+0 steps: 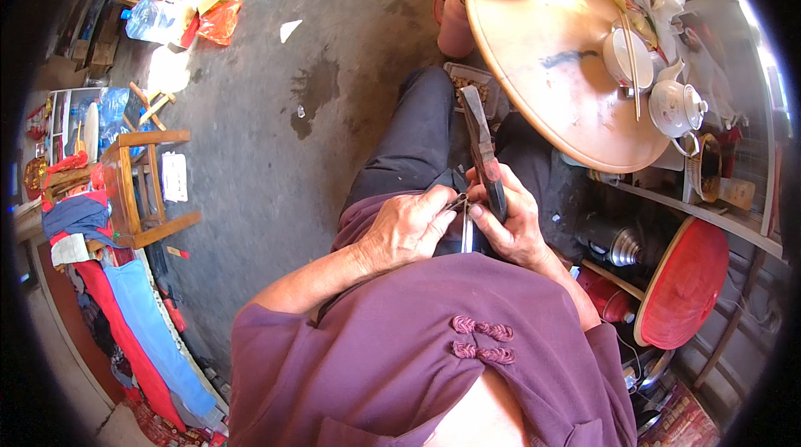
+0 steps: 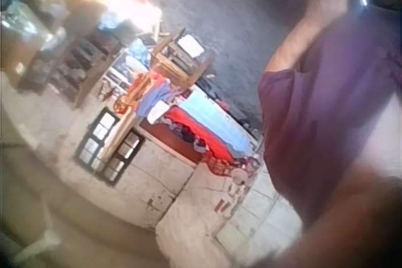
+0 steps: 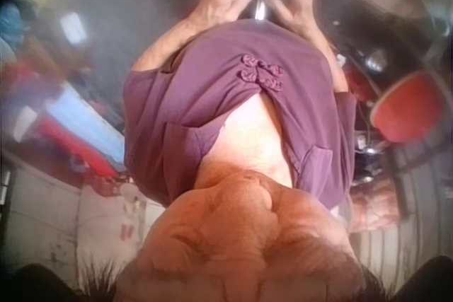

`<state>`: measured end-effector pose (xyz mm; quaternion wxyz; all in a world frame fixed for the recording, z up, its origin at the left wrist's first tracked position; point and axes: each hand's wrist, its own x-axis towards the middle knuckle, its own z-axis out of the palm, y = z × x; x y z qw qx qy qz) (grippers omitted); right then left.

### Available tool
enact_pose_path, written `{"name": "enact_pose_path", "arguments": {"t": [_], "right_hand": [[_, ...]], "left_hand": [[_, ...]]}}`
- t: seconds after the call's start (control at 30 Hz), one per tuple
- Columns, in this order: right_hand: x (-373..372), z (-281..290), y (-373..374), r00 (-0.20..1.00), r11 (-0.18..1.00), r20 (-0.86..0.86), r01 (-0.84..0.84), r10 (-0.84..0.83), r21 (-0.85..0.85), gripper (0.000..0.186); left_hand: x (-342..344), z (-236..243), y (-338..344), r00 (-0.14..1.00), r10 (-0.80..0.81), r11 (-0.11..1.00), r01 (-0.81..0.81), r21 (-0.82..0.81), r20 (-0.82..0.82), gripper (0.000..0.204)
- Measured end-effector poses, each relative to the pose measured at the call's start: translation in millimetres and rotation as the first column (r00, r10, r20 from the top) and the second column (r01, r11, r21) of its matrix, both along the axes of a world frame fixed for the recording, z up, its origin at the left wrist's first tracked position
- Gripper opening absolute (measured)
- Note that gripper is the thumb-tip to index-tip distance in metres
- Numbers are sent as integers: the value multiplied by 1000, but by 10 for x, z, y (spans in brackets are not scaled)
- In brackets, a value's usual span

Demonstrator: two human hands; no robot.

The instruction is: The person uses pliers to repeatedly grip, bend, and adjust a small metal component while seated. The hands manipulate the object with the tool, repositioning it frequently without a visible final state.

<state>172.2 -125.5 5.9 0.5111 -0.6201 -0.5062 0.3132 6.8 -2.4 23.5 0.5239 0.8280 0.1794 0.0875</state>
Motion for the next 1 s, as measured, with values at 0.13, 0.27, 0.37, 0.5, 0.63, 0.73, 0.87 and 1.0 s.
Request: {"name": "enact_pose_path", "arguments": {"t": [0.13,0.27,0.37,0.5,0.63,0.73,0.87,1.0], "right_hand": [[-72,-30,-8,996,997,-58,68,-70,-43,16],[-106,-41,4,988,990,-67,132,-136,-51,15],[-165,-55,7,975,975,-75,199,-207,-97,16],[-183,-80,-7,966,964,-72,240,-250,-116,16],[-176,-73,-13,964,963,-87,242,-252,-117,17],[-177,-83,-16,965,967,-101,233,-243,-104,17],[-160,-57,-28,975,977,-83,202,-208,-70,17],[-164,-59,-46,983,983,-27,183,-182,2,17]], "left_hand": [[22,-12,-30,998,35,999,-36,-12,-49,15],[59,12,-76,994,89,996,-90,-10,-56,17],[98,-26,-122,991,115,993,-116,-28,-63,17],[108,9,-112,983,101,986,-120,-116,-151,19],[100,-79,-134,982,143,923,-176,-342,-122,22],[101,17,-81,969,130,863,-215,-457,-211,34],[40,1,-14,991,46,857,-103,-505,-124,56],[87,276,96,977,-79,914,-8,-405,-197,60]]}}
